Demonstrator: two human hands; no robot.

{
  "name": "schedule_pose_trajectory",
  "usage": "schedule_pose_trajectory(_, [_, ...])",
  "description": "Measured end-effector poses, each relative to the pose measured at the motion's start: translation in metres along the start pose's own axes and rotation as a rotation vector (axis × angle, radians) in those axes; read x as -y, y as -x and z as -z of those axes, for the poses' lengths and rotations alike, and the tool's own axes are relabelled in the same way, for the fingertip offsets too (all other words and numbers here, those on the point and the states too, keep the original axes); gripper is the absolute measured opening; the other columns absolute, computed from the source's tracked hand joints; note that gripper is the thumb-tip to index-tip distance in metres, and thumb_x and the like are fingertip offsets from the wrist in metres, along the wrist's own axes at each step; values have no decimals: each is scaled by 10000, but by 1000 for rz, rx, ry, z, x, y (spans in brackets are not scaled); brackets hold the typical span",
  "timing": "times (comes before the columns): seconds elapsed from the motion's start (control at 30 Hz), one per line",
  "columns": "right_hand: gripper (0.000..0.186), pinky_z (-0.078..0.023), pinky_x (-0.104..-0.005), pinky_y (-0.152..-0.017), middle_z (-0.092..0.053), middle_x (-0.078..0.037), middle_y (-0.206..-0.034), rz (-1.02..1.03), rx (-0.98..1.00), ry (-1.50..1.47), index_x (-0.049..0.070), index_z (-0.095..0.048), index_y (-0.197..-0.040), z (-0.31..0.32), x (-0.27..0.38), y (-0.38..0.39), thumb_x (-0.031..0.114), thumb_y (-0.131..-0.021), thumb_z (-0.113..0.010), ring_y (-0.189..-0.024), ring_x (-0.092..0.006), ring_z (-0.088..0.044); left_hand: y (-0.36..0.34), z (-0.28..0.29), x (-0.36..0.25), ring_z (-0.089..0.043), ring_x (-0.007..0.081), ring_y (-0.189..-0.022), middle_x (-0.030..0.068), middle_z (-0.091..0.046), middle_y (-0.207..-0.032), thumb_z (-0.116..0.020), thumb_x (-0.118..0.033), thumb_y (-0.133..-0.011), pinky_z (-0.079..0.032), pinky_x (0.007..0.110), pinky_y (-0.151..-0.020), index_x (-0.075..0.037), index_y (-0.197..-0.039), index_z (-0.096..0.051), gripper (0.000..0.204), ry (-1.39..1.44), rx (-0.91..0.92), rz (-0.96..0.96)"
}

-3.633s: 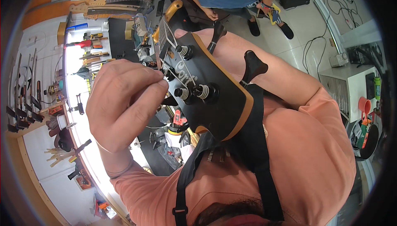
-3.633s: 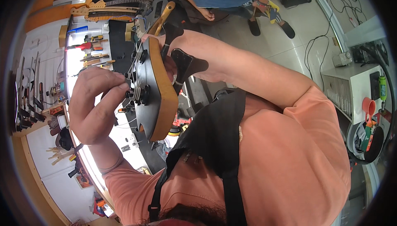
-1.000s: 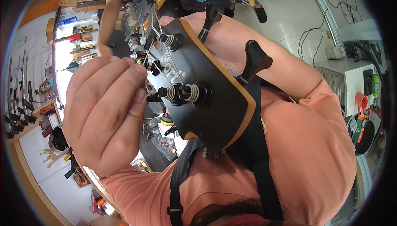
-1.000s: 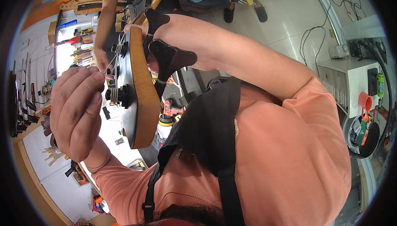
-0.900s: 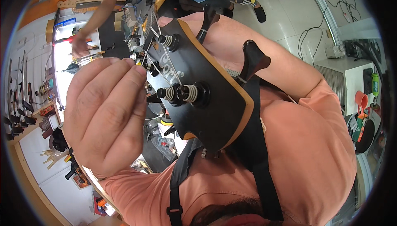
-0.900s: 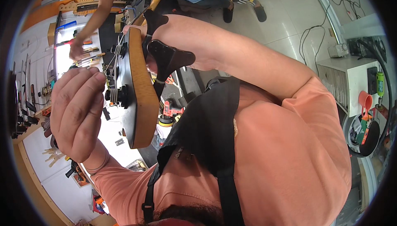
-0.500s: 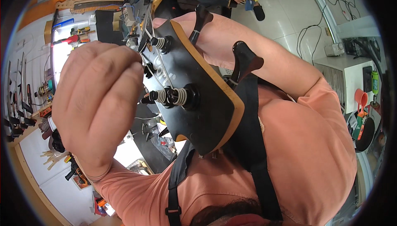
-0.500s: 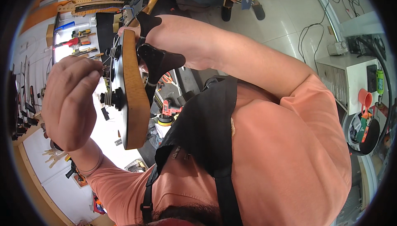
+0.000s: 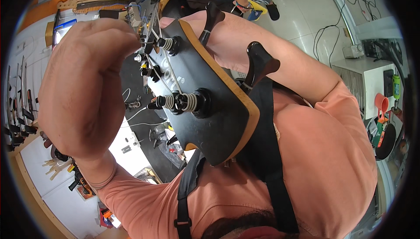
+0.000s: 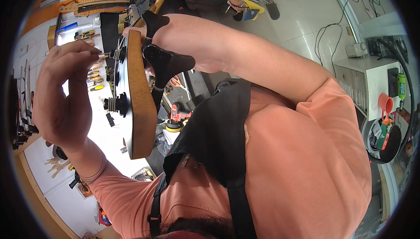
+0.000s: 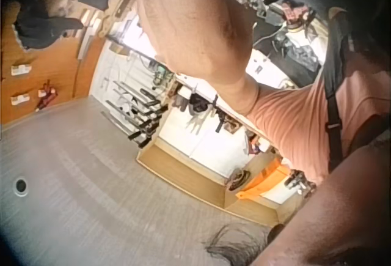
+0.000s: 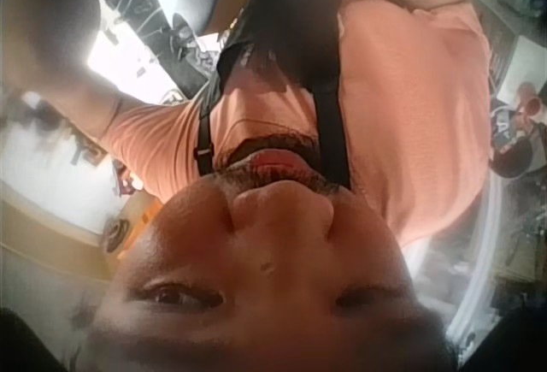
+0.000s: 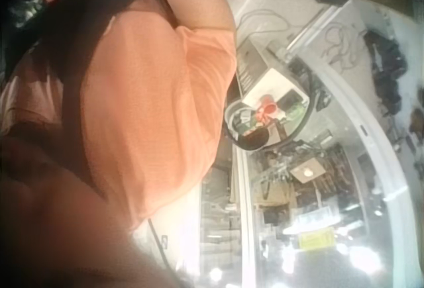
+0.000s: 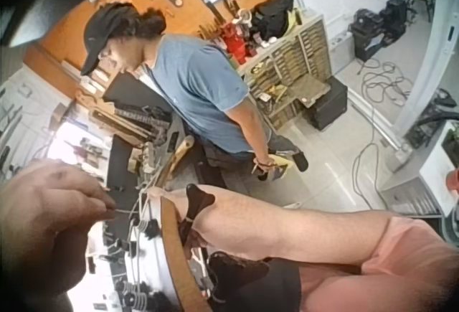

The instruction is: The person strings an electric guitar by threading a new string through the headstock tuning post, pulling it taut, and winding it around the post. The person uses a string winder tool to tighten the string and repeats the process for multiple strings.

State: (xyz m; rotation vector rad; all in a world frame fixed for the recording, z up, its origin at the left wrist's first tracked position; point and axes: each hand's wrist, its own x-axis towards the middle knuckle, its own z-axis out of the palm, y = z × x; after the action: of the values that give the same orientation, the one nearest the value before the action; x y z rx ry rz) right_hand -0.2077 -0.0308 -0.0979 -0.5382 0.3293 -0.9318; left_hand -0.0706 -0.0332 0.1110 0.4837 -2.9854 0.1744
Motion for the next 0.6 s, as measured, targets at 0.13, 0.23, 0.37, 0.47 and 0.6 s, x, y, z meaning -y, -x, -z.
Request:
schedule_pose_trajectory(0.13, [280, -454, -533, -1015, -760, -51, -1070, 41, -51, 44, 98, -748, -1195, -6, 4, 3, 141, -995, -557, -1036, -180, -677, 9, 0, -1, -739, 276, -909, 215, -750, -983, -716, 234, -857, -604, 366, -827, 98, -1063, -670, 251, -6, -35, 31])
schedule_pose_trajectory(0.23, [300, -384, -657, -1061, -769, -49, -1064, 39, -65, 46, 125, -751, -1233, -10, 6, 4, 171, -1002, -565, -1054, -203, -691, 14, -4, 2, -732, 267, -920, 228, -745, -993, -705, 238, -874, -602, 355, -830, 106, -1067, -654, 240, 91, -85, 84])
schedule_pose_trajectory(0.37, [300, -413, -645, -1036, -760, -62, -1005, 26, 10, 17, 122, -743, -1252, 0, -2, -3, 177, -1006, -580, -1002, -208, -697, 20, -7, 4, -723, 263, -926, 242, -738, -993, -698, 239, -887, -601, 347, -823, 112, -1071, -636, 232, 142, -129, 121])
schedule_pose_trajectory(0.47, [333, -515, -462, -890, -734, -84, -938, 65, 113, -16, 91, -725, -1278, 0, 3, -1, 119, -989, -563, -883, -184, -687, 21, -8, 3, -721, 269, -919, 246, -735, -986, -695, 243, -885, -601, 350, -818, 112, -1071, -631, 237, 105, -148, 135])
schedule_pose_trajectory(0.6, [373, -582, -258, -761, -746, -23, -992, 52, 117, -126, 30, -733, -1128, 4, -5, -10, 380, -1107, -605, -860, -86, -707, 23, -9, 1, -722, 271, -903, 238, -732, -964, -702, 241, -877, -600, 356, -816, 104, -1063, -629, 242, 124, -154, 147])
